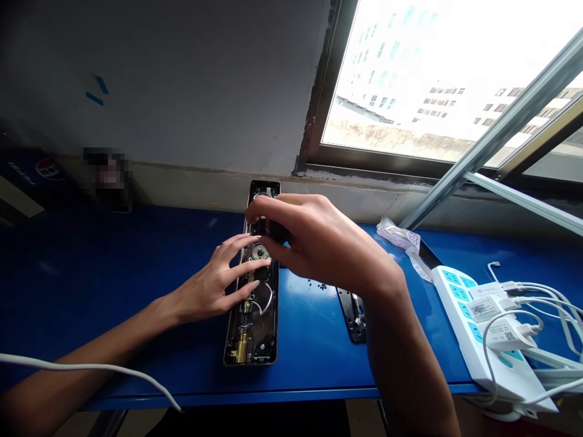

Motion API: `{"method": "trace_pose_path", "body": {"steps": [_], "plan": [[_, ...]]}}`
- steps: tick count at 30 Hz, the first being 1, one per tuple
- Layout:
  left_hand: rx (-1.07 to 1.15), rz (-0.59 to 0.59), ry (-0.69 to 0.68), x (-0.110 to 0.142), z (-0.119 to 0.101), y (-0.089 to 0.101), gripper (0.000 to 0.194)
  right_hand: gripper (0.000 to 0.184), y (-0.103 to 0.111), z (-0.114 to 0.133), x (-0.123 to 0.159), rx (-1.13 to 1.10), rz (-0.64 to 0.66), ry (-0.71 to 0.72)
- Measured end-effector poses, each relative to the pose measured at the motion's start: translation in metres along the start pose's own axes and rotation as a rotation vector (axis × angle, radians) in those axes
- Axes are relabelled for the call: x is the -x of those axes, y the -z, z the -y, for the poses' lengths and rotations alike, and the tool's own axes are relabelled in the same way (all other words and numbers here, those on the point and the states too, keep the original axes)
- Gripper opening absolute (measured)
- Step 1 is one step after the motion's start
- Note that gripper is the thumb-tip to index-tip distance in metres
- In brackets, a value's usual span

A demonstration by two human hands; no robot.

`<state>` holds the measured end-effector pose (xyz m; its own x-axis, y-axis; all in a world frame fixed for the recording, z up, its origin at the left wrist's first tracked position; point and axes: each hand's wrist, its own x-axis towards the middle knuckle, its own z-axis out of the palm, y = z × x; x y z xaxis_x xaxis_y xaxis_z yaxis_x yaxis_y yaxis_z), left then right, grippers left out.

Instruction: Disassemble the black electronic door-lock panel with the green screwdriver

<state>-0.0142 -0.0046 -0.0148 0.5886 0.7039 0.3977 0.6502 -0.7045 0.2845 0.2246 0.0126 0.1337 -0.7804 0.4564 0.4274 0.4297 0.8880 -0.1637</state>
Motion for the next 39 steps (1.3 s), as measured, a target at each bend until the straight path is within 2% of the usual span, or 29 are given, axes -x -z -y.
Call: {"method": "trace_pose_path", "body": {"steps": [4, 12, 17, 19, 24, 28, 30, 32, 36, 39], "plan": [[0.009, -0.027, -0.008, 0.000, 0.001, -0.001, 0.044, 0.034, 0.003, 0.001, 0.001, -0.021, -0.032, 0.020], [0.118, -0.207, -0.092, -0.001, 0.000, -0.007, 0.033, 0.029, 0.007, 0.013, 0.004, -0.060, -0.251, -0.042], [0.151, -0.318, -0.109, -0.004, 0.002, -0.007, 0.010, 0.031, 0.006, 0.017, 0.003, -0.105, -0.307, -0.064], [0.145, -0.335, -0.116, -0.005, 0.003, -0.007, 0.006, 0.033, 0.007, 0.017, 0.003, -0.112, -0.320, -0.060], [0.108, -0.334, -0.127, -0.004, 0.005, -0.004, 0.007, 0.035, 0.014, 0.010, 0.005, -0.058, -0.285, -0.078], [0.073, -0.348, -0.171, -0.008, 0.001, 0.005, 0.008, 0.034, 0.028, 0.000, 0.013, 0.056, -0.111, -0.087], [0.089, -0.314, -0.209, -0.017, -0.004, 0.012, 0.010, 0.034, 0.037, -0.007, 0.019, 0.093, -0.017, -0.121], [0.123, -0.202, -0.258, -0.033, -0.011, 0.020, 0.014, 0.032, 0.043, -0.013, 0.025, 0.122, 0.062, -0.186], [0.029, 0.191, -0.310, -0.084, -0.030, 0.026, 0.023, 0.032, 0.051, -0.024, 0.035, 0.128, 0.177, -0.340], [-0.041, 0.392, -0.351, -0.123, -0.044, 0.014, 0.026, 0.035, 0.054, -0.032, 0.040, 0.095, 0.205, -0.415]]}}
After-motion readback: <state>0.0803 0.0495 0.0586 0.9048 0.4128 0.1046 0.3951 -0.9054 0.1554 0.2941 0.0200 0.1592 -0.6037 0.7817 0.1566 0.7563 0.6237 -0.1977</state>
